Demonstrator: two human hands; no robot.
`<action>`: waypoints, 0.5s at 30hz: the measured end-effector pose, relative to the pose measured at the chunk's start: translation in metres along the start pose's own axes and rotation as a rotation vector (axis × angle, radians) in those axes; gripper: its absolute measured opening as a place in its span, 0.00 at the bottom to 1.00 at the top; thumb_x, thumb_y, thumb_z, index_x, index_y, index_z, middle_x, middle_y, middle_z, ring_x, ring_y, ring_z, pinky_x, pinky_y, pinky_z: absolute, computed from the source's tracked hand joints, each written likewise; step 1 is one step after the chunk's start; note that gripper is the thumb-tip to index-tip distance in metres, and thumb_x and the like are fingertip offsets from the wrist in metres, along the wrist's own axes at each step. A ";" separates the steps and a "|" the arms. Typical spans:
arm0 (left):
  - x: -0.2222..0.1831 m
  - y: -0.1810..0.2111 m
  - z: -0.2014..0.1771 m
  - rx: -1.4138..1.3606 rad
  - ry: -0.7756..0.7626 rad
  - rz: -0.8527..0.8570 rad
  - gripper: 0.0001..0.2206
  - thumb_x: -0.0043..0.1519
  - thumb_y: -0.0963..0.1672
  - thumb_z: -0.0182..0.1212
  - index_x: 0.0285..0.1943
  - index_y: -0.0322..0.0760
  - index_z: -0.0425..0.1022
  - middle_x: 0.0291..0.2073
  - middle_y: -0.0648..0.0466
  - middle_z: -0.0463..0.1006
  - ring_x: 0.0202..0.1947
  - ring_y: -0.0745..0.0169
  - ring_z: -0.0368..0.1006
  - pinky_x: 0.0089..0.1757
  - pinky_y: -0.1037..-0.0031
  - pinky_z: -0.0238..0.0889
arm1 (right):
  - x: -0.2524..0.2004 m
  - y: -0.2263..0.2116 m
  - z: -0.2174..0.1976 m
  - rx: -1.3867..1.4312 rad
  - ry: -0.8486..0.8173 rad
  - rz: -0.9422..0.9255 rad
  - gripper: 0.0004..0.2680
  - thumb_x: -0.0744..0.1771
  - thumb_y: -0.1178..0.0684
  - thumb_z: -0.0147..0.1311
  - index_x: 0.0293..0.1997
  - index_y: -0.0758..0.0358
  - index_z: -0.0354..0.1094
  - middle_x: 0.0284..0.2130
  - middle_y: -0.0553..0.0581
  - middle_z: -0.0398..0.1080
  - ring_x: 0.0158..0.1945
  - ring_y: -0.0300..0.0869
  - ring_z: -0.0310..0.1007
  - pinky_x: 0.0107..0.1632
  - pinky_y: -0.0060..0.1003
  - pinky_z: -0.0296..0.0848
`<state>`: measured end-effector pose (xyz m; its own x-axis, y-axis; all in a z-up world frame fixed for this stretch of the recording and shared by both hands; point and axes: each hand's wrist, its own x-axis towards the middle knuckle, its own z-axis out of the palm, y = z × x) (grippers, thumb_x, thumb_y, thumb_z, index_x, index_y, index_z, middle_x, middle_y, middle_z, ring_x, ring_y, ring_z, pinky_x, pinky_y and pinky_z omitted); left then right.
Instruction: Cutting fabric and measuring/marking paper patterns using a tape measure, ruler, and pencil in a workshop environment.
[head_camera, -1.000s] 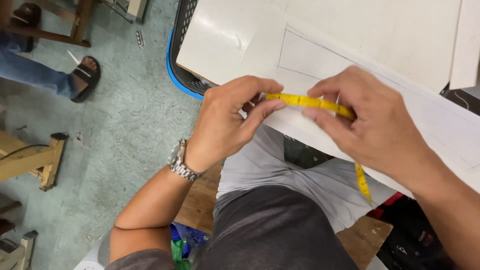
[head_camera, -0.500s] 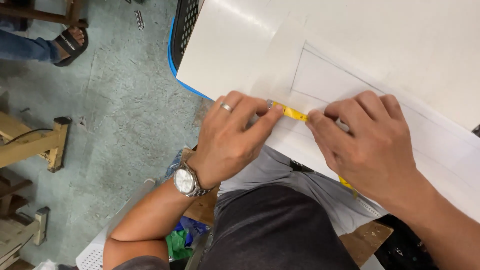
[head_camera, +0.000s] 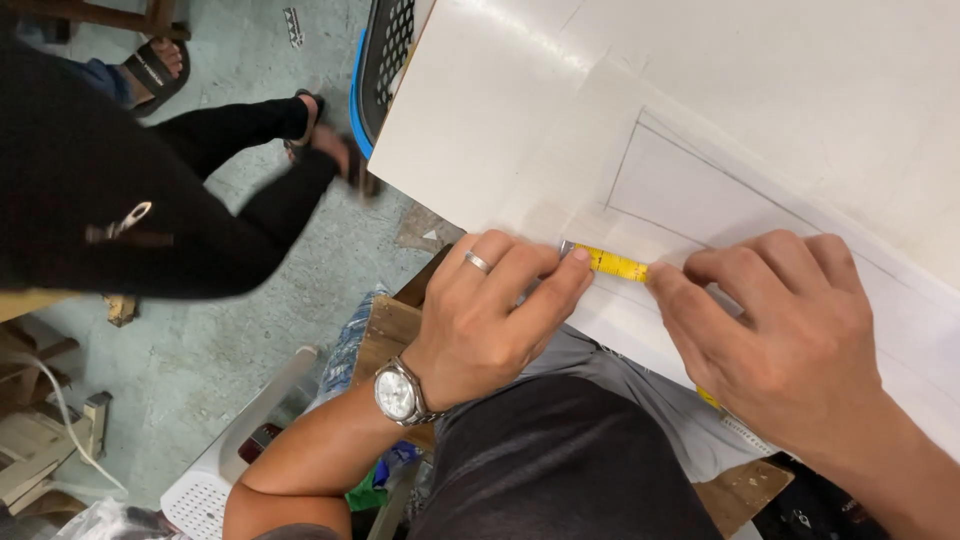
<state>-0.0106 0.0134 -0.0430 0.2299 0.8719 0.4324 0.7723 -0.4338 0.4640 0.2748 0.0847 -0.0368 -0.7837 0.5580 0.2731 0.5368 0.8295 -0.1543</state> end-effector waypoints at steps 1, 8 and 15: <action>0.000 0.001 0.000 -0.006 0.007 -0.001 0.03 0.84 0.39 0.73 0.62 0.32 0.87 0.45 0.50 0.84 0.37 0.47 0.73 0.39 0.55 0.64 | -0.001 0.000 -0.001 -0.011 -0.011 -0.001 0.06 0.81 0.57 0.80 0.56 0.51 0.86 0.44 0.48 0.81 0.40 0.49 0.73 0.48 0.48 0.64; 0.000 0.000 0.002 0.013 0.025 0.000 0.05 0.83 0.39 0.77 0.62 0.30 0.87 0.45 0.49 0.85 0.36 0.49 0.74 0.38 0.55 0.65 | -0.001 0.000 -0.002 -0.020 -0.005 -0.011 0.05 0.80 0.57 0.83 0.57 0.51 0.88 0.43 0.47 0.82 0.40 0.49 0.74 0.51 0.49 0.64; 0.002 0.000 0.002 0.034 0.035 0.007 0.04 0.82 0.38 0.76 0.61 0.30 0.87 0.45 0.49 0.84 0.35 0.50 0.71 0.36 0.56 0.65 | 0.000 0.000 -0.002 -0.006 -0.020 -0.007 0.07 0.80 0.58 0.83 0.56 0.51 0.86 0.44 0.48 0.81 0.41 0.48 0.75 0.50 0.48 0.65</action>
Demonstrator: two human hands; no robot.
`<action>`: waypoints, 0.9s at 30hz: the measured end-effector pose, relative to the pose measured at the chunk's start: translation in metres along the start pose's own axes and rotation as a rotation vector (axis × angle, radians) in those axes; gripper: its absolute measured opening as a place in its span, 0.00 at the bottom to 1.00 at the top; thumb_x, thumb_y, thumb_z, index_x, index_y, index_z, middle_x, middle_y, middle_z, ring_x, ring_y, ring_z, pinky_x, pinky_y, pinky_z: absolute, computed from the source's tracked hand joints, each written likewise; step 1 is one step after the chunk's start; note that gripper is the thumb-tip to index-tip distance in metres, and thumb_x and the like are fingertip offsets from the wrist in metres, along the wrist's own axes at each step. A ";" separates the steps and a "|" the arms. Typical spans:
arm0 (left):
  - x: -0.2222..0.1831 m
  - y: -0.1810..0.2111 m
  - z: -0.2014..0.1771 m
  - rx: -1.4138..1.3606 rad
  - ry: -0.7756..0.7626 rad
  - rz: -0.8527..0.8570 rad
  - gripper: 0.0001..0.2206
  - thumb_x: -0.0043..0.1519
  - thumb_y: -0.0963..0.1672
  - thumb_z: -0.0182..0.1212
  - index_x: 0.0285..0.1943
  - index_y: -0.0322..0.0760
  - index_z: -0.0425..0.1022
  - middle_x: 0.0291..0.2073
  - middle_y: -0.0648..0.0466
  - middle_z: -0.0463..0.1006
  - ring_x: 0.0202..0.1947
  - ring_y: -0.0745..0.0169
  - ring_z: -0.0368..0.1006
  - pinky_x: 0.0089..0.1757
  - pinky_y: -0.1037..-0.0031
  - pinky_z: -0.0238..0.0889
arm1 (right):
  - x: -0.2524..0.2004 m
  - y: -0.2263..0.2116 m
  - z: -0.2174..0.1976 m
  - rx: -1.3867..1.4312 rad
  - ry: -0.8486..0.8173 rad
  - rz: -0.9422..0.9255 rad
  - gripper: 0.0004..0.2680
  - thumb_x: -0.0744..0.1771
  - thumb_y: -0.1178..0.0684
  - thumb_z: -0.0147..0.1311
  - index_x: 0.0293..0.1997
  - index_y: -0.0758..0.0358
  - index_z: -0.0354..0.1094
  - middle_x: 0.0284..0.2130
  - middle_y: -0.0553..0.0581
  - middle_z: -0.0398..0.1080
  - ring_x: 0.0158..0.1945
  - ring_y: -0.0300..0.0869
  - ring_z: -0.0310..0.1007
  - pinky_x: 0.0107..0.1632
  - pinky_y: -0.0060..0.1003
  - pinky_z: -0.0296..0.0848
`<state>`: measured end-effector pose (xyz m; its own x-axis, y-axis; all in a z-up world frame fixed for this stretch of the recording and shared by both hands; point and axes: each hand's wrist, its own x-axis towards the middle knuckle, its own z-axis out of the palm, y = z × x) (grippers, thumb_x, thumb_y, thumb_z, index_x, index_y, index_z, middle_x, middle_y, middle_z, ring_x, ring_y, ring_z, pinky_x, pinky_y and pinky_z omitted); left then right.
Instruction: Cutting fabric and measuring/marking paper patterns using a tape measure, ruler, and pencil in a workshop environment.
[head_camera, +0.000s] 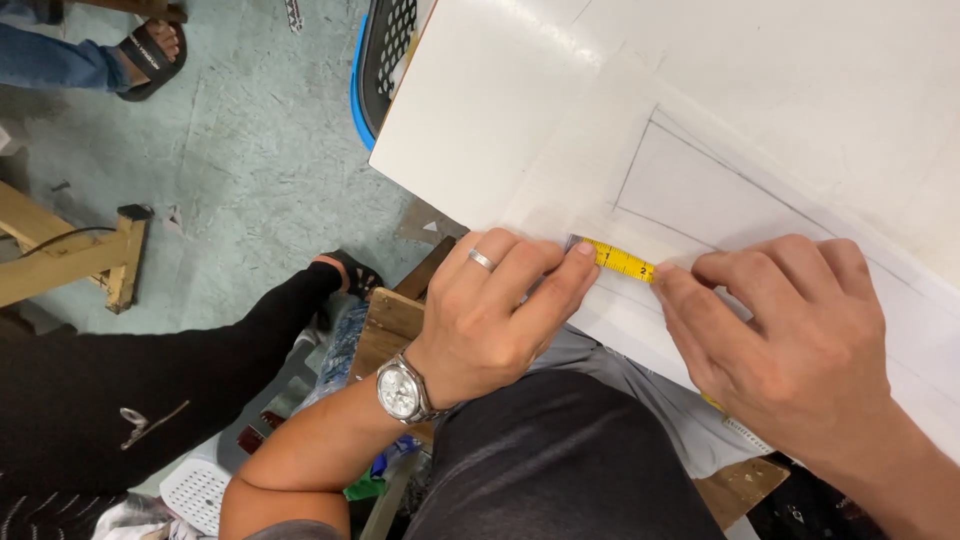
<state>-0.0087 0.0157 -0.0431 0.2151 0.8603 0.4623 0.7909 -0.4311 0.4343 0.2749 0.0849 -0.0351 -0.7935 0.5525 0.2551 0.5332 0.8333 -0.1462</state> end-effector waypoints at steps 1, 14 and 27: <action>0.000 0.000 -0.001 -0.003 -0.011 -0.004 0.03 0.83 0.38 0.76 0.61 0.30 0.87 0.45 0.49 0.83 0.35 0.49 0.70 0.36 0.56 0.64 | 0.000 0.000 0.000 0.003 0.001 0.001 0.07 0.79 0.58 0.84 0.56 0.51 0.87 0.44 0.48 0.81 0.41 0.48 0.75 0.50 0.48 0.65; 0.010 -0.002 -0.007 0.022 -0.072 0.016 0.08 0.83 0.43 0.79 0.58 0.30 0.88 0.44 0.49 0.84 0.37 0.49 0.73 0.37 0.57 0.65 | -0.001 -0.002 -0.003 0.024 -0.001 0.013 0.06 0.79 0.54 0.86 0.57 0.52 0.90 0.45 0.48 0.83 0.41 0.49 0.75 0.50 0.49 0.66; 0.012 0.000 -0.009 0.026 -0.086 -0.005 0.10 0.82 0.43 0.82 0.58 0.30 0.87 0.42 0.50 0.82 0.36 0.48 0.71 0.36 0.55 0.61 | -0.002 -0.007 -0.004 0.020 0.012 0.024 0.04 0.80 0.55 0.84 0.57 0.52 0.90 0.45 0.48 0.83 0.42 0.49 0.77 0.50 0.50 0.67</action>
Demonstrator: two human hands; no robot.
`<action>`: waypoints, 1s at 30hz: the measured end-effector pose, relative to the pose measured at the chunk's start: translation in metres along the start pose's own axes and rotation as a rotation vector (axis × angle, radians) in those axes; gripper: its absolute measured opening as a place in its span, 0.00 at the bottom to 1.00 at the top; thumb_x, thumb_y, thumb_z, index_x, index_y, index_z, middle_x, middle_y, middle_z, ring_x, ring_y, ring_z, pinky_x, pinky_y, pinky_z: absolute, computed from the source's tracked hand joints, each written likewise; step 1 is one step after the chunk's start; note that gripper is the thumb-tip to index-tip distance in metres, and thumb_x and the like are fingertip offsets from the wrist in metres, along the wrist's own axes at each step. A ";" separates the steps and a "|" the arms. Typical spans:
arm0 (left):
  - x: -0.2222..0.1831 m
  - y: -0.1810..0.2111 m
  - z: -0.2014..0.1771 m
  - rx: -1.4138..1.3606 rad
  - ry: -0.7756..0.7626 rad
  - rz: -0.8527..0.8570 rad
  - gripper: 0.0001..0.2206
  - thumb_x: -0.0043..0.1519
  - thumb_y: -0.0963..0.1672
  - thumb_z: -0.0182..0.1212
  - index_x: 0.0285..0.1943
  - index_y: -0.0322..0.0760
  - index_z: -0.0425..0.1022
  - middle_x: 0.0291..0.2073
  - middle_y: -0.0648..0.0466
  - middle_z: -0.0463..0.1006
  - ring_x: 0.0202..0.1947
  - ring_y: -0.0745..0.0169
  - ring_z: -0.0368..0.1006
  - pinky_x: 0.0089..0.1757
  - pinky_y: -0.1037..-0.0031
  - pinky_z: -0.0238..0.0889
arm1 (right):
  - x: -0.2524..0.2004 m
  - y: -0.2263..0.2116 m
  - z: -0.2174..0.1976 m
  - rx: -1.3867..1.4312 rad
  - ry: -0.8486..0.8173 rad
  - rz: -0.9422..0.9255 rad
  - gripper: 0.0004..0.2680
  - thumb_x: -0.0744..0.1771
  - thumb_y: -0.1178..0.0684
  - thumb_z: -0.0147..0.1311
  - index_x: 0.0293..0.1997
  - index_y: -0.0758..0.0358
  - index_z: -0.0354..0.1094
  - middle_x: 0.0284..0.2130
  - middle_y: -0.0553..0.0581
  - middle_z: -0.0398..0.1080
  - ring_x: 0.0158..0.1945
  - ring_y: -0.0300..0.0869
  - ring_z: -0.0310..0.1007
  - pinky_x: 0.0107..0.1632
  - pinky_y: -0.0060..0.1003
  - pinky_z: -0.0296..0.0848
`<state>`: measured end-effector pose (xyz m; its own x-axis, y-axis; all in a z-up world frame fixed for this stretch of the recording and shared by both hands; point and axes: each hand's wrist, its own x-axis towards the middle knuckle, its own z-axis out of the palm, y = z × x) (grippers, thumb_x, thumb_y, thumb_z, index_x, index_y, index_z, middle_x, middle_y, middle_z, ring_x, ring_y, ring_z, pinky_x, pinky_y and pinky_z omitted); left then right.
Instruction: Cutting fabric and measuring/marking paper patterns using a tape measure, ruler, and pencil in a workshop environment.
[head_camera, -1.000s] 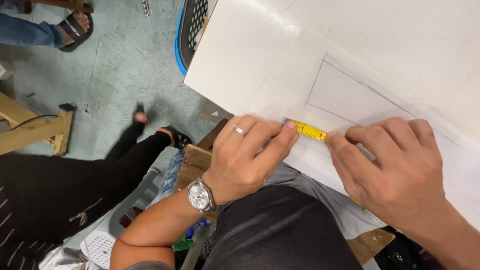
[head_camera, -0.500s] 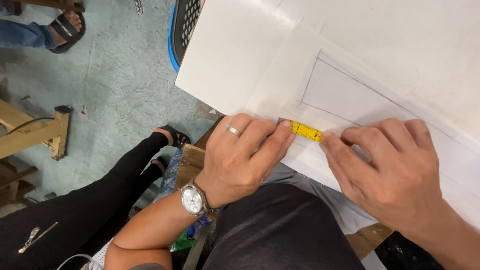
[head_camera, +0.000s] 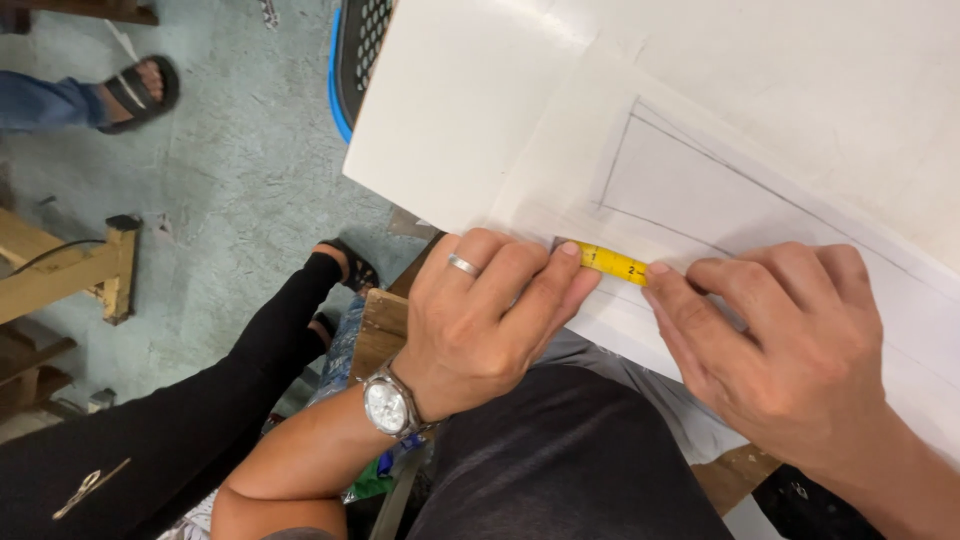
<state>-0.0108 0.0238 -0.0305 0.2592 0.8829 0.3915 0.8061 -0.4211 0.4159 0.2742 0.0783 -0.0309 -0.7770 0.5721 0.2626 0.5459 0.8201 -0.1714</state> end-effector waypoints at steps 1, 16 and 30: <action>0.000 0.000 0.001 -0.003 0.018 0.001 0.10 0.82 0.43 0.82 0.57 0.29 0.87 0.43 0.50 0.83 0.36 0.48 0.72 0.36 0.56 0.62 | -0.001 0.000 0.000 -0.004 0.001 0.006 0.04 0.80 0.55 0.84 0.57 0.52 0.91 0.45 0.48 0.83 0.42 0.49 0.76 0.50 0.50 0.66; -0.004 0.000 0.007 -0.050 0.055 -0.024 0.10 0.80 0.42 0.85 0.57 0.28 0.88 0.44 0.49 0.84 0.38 0.48 0.76 0.39 0.56 0.73 | -0.004 -0.001 0.002 -0.004 0.008 0.029 0.05 0.80 0.55 0.85 0.57 0.51 0.92 0.45 0.47 0.84 0.42 0.49 0.76 0.50 0.51 0.66; -0.003 0.002 0.006 -0.042 0.012 -0.033 0.10 0.81 0.43 0.83 0.59 0.29 0.88 0.45 0.49 0.85 0.39 0.48 0.78 0.39 0.56 0.73 | -0.007 0.000 0.002 -0.004 0.024 0.045 0.06 0.79 0.59 0.83 0.54 0.53 0.90 0.42 0.47 0.84 0.41 0.48 0.76 0.51 0.50 0.63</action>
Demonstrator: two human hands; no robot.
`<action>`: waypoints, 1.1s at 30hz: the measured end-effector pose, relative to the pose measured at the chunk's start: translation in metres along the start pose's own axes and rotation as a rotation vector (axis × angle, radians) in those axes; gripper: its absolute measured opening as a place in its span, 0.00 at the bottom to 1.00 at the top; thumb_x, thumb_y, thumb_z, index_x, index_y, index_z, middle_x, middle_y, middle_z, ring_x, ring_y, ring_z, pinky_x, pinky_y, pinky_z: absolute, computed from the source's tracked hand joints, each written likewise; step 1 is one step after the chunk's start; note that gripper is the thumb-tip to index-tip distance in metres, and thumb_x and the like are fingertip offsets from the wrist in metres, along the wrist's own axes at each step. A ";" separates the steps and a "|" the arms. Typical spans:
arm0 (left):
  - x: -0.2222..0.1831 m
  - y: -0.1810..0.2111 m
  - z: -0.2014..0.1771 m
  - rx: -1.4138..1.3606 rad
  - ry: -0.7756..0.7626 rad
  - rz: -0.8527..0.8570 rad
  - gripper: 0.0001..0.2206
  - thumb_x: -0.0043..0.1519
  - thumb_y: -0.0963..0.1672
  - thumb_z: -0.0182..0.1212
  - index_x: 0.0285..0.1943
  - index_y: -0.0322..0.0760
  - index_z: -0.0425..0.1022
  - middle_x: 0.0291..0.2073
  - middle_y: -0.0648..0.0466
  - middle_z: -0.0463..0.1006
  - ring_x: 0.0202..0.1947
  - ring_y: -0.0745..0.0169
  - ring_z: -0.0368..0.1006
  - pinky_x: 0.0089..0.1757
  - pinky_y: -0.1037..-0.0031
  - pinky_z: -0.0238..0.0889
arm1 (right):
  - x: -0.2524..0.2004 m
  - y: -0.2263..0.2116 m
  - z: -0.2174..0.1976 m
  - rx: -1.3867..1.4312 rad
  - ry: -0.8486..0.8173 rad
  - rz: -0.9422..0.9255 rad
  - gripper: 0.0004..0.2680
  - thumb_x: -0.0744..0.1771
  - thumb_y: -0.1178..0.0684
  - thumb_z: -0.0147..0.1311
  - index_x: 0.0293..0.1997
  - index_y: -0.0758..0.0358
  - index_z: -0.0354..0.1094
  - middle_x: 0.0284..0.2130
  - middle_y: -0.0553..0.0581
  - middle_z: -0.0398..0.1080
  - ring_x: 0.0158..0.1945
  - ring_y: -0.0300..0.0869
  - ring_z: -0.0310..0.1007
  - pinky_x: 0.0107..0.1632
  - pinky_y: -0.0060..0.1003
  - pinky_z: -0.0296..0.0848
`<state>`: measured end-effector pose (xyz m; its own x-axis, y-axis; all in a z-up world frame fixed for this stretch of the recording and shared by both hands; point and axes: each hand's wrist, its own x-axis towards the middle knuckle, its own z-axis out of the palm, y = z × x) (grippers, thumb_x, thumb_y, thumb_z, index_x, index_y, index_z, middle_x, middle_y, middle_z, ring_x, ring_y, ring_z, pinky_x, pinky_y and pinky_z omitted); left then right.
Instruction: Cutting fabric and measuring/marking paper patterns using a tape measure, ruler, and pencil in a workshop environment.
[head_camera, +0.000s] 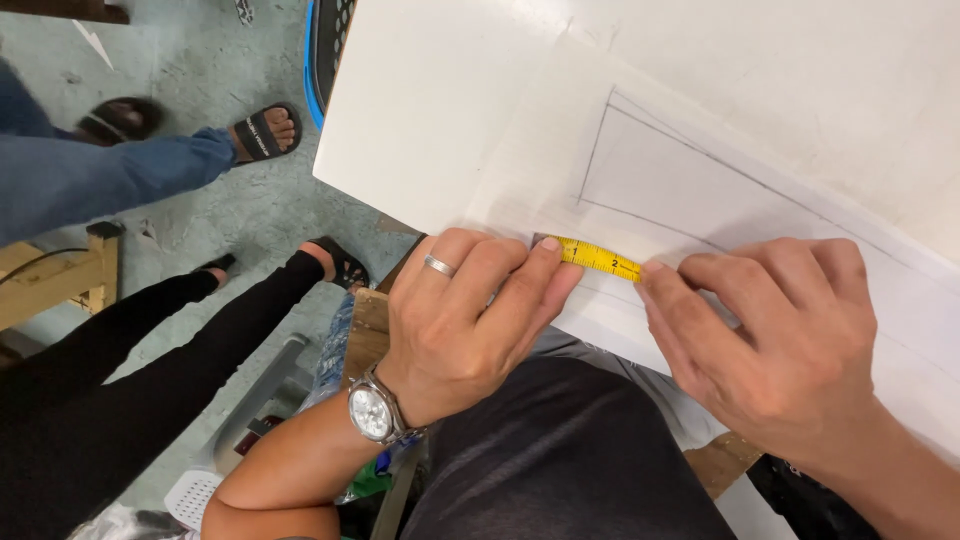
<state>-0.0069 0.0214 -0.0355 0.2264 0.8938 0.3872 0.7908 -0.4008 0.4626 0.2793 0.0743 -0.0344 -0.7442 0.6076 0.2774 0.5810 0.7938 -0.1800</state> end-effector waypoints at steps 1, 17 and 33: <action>0.000 0.000 0.000 -0.004 -0.007 -0.002 0.10 0.81 0.42 0.83 0.59 0.29 0.87 0.45 0.48 0.85 0.39 0.47 0.78 0.39 0.55 0.73 | 0.000 -0.001 0.001 -0.006 0.001 0.005 0.06 0.79 0.59 0.83 0.53 0.53 0.90 0.43 0.47 0.84 0.41 0.48 0.76 0.51 0.50 0.64; 0.000 -0.001 -0.001 0.004 -0.013 -0.002 0.09 0.81 0.43 0.84 0.57 0.30 0.89 0.45 0.49 0.85 0.39 0.47 0.77 0.39 0.55 0.71 | -0.003 -0.006 0.001 -0.091 0.011 0.021 0.06 0.79 0.60 0.83 0.54 0.53 0.89 0.43 0.45 0.81 0.39 0.46 0.74 0.49 0.49 0.64; 0.039 0.017 0.009 -0.020 -0.152 0.191 0.09 0.85 0.37 0.58 0.53 0.30 0.84 0.50 0.48 0.81 0.44 0.46 0.70 0.42 0.56 0.52 | 0.005 -0.009 -0.003 0.037 0.020 0.112 0.11 0.81 0.61 0.81 0.45 0.55 0.83 0.44 0.48 0.82 0.42 0.48 0.72 0.50 0.47 0.62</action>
<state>0.0201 0.0510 -0.0201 0.4554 0.8206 0.3454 0.7144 -0.5683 0.4082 0.2717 0.0702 -0.0290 -0.6682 0.6923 0.2725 0.6473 0.7215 -0.2459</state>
